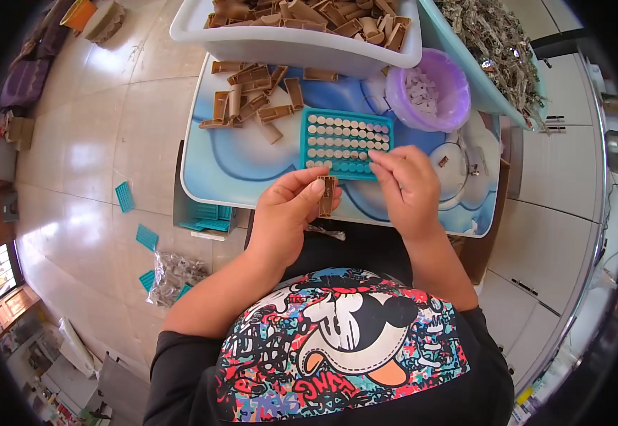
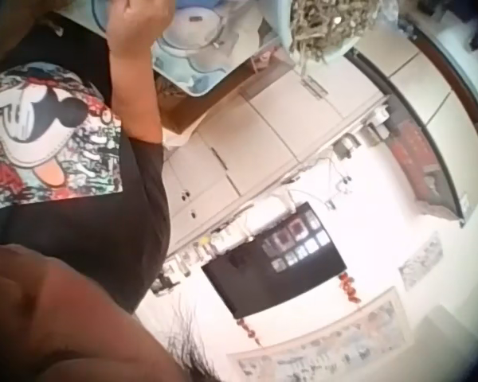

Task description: The person assembles small components by hand, inserting plastic components into cardboard sleeves.

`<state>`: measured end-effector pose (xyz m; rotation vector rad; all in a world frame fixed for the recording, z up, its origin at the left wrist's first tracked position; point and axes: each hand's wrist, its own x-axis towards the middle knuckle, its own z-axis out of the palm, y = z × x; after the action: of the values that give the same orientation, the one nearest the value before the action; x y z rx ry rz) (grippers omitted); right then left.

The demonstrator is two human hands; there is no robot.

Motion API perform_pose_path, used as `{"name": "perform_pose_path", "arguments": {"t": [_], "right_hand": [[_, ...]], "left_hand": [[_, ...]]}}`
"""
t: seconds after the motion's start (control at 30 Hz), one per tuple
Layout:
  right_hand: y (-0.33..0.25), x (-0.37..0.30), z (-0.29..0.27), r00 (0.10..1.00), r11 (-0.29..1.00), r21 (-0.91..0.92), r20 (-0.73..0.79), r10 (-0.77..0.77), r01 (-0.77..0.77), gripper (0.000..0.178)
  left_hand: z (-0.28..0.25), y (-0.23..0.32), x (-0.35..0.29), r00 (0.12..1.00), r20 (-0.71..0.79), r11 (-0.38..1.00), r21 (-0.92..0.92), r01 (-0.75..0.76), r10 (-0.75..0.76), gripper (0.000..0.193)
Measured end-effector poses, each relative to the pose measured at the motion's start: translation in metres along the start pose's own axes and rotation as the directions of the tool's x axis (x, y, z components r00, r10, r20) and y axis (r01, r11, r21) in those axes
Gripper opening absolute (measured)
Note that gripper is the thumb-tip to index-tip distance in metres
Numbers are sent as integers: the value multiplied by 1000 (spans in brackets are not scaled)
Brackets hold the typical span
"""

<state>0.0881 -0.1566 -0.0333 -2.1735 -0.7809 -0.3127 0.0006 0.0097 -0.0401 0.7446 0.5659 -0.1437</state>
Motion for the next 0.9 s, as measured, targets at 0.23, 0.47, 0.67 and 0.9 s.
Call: {"name": "perform_pose_path", "arguments": {"t": [0.23, 0.47, 0.67, 0.9], "right_hand": [[16, 6, 13, 991, 973, -194, 71, -116, 128, 17], [-10, 5, 9, 994, 994, 45, 49, -97, 95, 17], [-14, -4, 16, 975, 983, 73, 134, -179, 170, 17], [2, 8, 13, 983, 987, 40, 96, -156, 153, 17]], "left_hand": [[-4, -5, 4, 998, 46, 999, 18, 48, -48, 31], [-5, -5, 7, 997, 31, 997, 9, 74, -75, 27], [-7, -9, 9, 998, 17, 997, 44, 59, -60, 25], [-3, -7, 6, 998, 29, 998, -22, 53, -52, 25]]}}
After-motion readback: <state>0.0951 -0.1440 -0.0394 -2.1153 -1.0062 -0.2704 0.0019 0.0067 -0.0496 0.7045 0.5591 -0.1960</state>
